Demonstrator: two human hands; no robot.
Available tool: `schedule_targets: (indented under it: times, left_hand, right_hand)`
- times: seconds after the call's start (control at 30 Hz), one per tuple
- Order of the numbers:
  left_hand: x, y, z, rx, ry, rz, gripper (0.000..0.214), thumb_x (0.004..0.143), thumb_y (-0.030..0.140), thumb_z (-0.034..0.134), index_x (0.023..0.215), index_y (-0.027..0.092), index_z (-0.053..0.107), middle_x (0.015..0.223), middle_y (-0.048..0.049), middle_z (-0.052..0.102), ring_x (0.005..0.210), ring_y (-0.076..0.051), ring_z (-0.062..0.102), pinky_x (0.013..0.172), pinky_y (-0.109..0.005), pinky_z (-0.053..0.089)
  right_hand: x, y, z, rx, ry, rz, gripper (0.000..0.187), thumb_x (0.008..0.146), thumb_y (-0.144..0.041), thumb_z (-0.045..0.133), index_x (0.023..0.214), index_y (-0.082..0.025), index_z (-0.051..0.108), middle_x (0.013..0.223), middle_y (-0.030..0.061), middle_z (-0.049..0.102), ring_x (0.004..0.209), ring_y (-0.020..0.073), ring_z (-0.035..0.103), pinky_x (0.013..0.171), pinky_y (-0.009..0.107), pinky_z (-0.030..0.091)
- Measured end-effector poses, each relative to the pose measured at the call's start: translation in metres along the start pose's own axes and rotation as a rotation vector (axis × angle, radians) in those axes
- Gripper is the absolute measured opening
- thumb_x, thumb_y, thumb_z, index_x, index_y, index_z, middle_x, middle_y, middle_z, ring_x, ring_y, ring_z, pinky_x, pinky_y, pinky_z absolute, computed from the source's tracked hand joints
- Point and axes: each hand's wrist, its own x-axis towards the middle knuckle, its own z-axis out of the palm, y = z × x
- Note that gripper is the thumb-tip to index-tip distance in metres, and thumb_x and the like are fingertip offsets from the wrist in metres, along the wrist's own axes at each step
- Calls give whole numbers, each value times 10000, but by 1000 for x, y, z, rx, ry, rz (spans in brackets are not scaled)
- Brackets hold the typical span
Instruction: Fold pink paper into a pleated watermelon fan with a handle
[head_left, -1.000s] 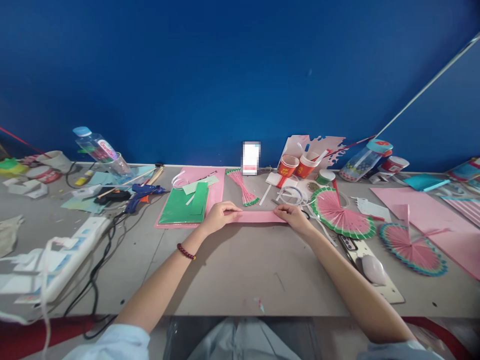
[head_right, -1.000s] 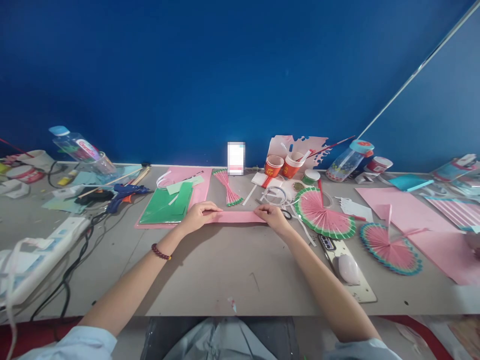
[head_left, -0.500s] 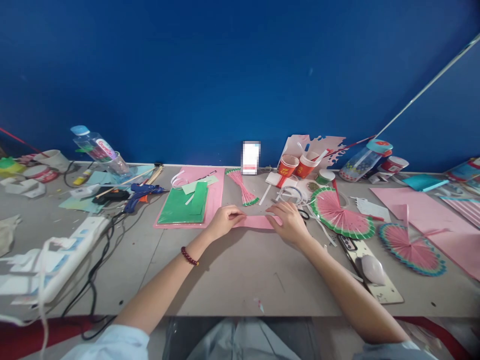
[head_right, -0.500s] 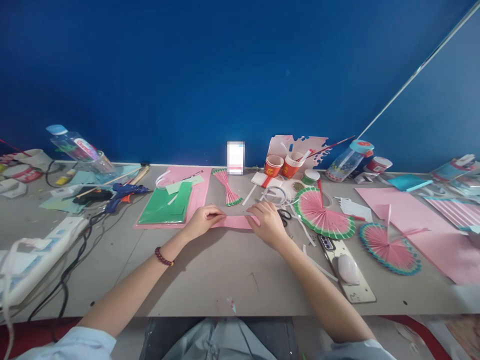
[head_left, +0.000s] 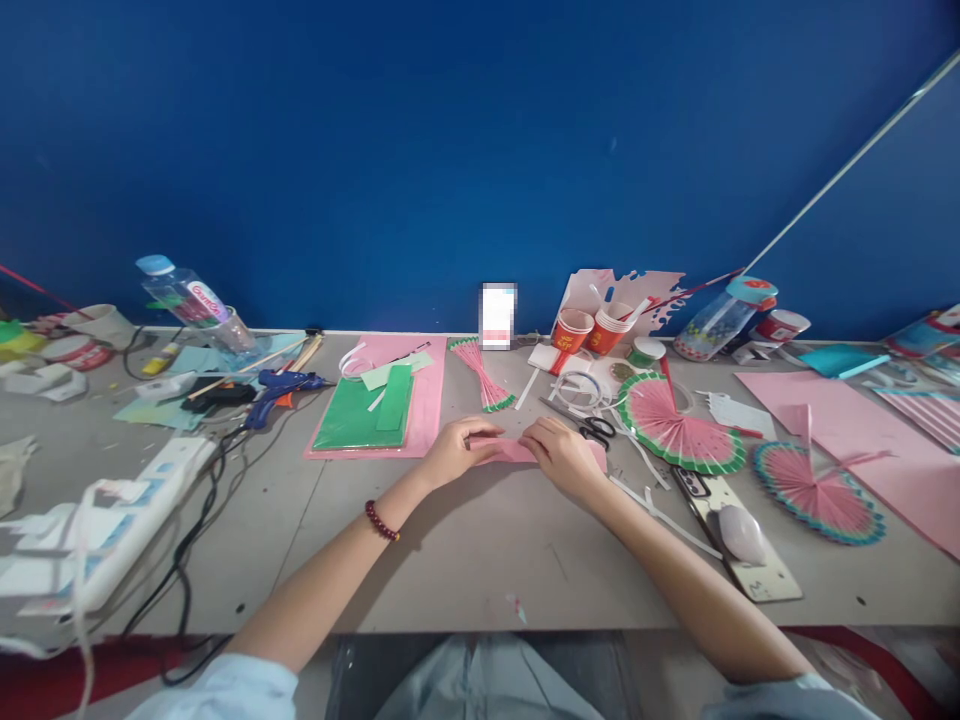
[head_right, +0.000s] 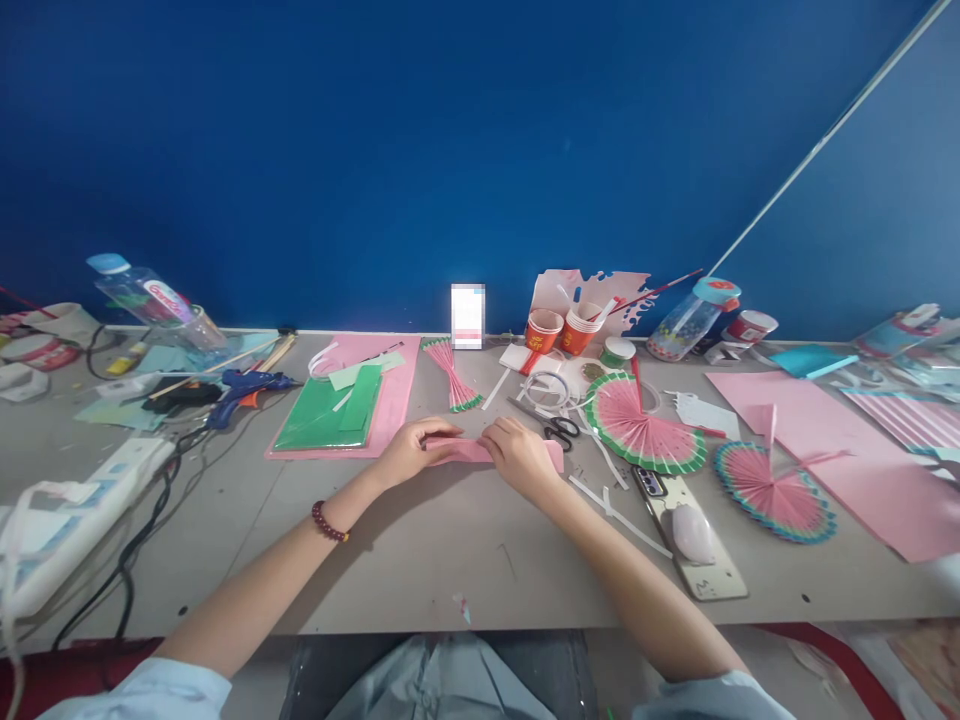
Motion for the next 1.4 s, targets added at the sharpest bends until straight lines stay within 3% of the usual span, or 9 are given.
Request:
schedule_targets:
  times: [0.17,0.27,0.5,0.9,1.17,1.4]
  left_hand:
    - [2,-7,-6,-72,37,-46,470,691,400,734,1092,180,624,1165,-116,602,1058,-218,579,906,-352,480]
    - [2,-9,-8,-79,33,-125,526,671,411,745,1120,175,603,1146,-115,614,1036,-214,588,863,-331,492]
    - [4,-7,-12,-80,7,-115,366,698,468,701,879,151,689,921,-78,686,846,-186,626,756,-291,498]
    - [4,-6,-8,-141,99,-220,340,632,467,747,778,161,720,796,-57,706,732,-167,619,686,-280,496]
    - [3,-3,-3,-175,64,-159,365,620,471,755,787,150,712,762,-44,672,674,-143,596,661,-274,494]
    - [2,-5,5,-164,56,-116,349,639,441,752,815,143,709,828,-71,678,784,-172,609,731,-288,485]
  right_hand:
    - [0,2,0,25,0,8,270,935,-298,382,840,-218,621,821,58,618,802,187,560,705,287,407]
    - [-1,4,1,31,5,5,268,936,-294,376,845,-217,617,823,58,616,807,186,559,709,286,407]
    - [-1,2,0,54,5,27,261,935,-289,380,836,-219,611,816,51,613,807,180,563,707,282,408]
    - [-2,5,7,105,18,59,248,920,-295,412,809,-220,620,796,42,617,782,171,566,678,271,405]
    - [-1,-8,-1,177,-13,80,218,897,-334,455,862,-230,644,852,50,645,805,180,588,718,287,428]
    - [-1,-14,3,241,-9,101,227,905,-339,461,826,-218,636,803,46,637,749,171,579,671,283,431]
